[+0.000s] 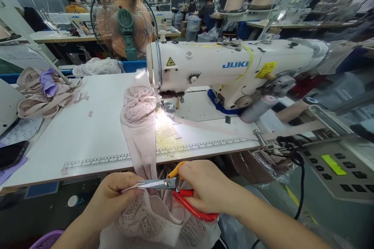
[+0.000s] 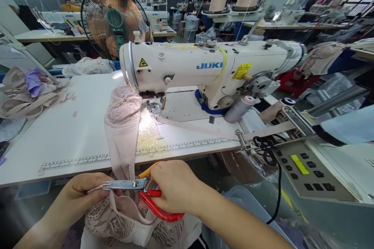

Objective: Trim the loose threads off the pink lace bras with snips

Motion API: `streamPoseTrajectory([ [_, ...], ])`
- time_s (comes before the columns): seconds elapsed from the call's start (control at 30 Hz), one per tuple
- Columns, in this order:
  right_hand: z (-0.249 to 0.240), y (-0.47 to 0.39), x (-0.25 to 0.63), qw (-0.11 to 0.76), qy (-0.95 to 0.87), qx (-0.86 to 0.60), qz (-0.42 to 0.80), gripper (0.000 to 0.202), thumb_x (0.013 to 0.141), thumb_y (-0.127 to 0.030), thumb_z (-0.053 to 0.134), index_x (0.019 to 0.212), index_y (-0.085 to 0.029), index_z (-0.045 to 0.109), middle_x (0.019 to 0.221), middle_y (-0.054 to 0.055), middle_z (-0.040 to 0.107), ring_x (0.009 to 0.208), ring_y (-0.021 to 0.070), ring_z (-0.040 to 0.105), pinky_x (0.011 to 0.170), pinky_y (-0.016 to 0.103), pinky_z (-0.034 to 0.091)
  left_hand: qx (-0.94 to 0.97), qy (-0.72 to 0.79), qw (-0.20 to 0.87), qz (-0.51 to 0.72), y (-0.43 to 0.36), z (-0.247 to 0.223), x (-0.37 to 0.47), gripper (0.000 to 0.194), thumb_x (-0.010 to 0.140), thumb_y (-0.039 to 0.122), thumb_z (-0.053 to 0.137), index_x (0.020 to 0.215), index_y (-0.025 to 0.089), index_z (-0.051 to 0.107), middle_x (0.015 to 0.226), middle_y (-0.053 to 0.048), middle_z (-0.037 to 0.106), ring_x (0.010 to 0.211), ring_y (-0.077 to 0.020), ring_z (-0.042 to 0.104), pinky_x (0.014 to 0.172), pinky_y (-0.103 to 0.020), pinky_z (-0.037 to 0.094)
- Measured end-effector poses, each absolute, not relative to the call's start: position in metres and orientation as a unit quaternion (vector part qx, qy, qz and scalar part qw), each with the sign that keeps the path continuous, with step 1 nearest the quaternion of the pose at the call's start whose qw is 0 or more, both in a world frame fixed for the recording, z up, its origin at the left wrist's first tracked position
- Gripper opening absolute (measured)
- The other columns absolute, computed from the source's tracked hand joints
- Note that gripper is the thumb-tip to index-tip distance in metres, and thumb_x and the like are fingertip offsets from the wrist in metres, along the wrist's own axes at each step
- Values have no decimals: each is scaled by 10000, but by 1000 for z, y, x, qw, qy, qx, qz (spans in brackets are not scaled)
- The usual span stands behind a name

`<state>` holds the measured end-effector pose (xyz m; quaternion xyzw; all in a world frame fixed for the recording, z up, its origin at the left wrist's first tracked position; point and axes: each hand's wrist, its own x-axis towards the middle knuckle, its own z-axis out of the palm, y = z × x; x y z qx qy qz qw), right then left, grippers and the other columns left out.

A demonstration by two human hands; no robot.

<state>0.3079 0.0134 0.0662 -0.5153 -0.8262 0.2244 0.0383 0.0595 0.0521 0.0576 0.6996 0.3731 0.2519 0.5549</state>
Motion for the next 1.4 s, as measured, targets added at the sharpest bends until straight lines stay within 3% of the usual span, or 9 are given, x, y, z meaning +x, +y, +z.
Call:
streamPoseTrajectory([
  [0.13,67,13,308,39,-826,-515,228,312,779,-447,559,853,-153,635,852,84,689,708,227,629,576,293,395,699,372,554,257,53,57,60,152,803,234,648,848,237,793,756,-55,747,664,-201,668,608,-238,486],
  [0.33,71,16,310,7,-826,-486,286,119,724,-300,573,715,-182,572,664,18,614,588,159,515,510,239,298,707,339,569,248,53,54,59,171,833,276,632,822,204,787,761,-70,735,684,-210,665,623,-251,482],
  [0.5,70,17,314,21,-817,-489,305,227,727,-296,576,599,-186,425,573,-19,492,512,110,380,486,221,232,708,337,570,245,54,58,57,269,799,446,663,865,201,751,807,-64,687,726,-208,626,651,-252,474],
  [0.6,70,15,318,49,-804,-507,306,323,756,-373,588,597,-186,378,595,-16,515,518,104,380,495,218,228,689,321,596,258,52,58,58,430,805,596,573,944,225,741,894,-65,676,820,-219,615,733,-254,468],
  [0.67,70,14,320,61,-797,-514,312,358,762,-407,602,605,-186,369,609,-15,531,523,101,384,499,216,229,646,360,610,286,50,57,60,446,837,606,516,929,238,751,931,-59,684,888,-212,606,795,-235,450],
  [0.77,69,14,321,53,-793,-514,323,367,770,-383,614,594,-183,361,583,-31,492,511,92,347,495,212,228,531,453,643,314,49,54,63,327,811,541,612,808,240,740,779,-10,676,722,-136,583,647,-169,435],
  [0.9,67,16,322,41,-792,-515,324,464,744,-523,648,582,-183,377,567,-48,416,506,90,285,482,212,228,490,464,683,280,53,56,66,273,704,456,758,775,198,702,671,11,613,581,-98,490,531,-165,371],
  [1.17,79,16,318,-6,-798,-540,267,386,751,-536,631,681,-170,533,688,19,603,564,129,434,513,238,259,569,427,666,223,55,54,76,366,722,478,697,582,152,604,576,27,418,529,-104,358,478,-217,258],
  [1.4,86,15,319,4,-800,-528,285,441,709,-602,655,814,-174,634,745,46,657,641,177,557,538,241,303,588,423,654,220,54,55,78,394,748,492,663,572,159,549,575,32,408,517,-102,332,480,-227,243],
])
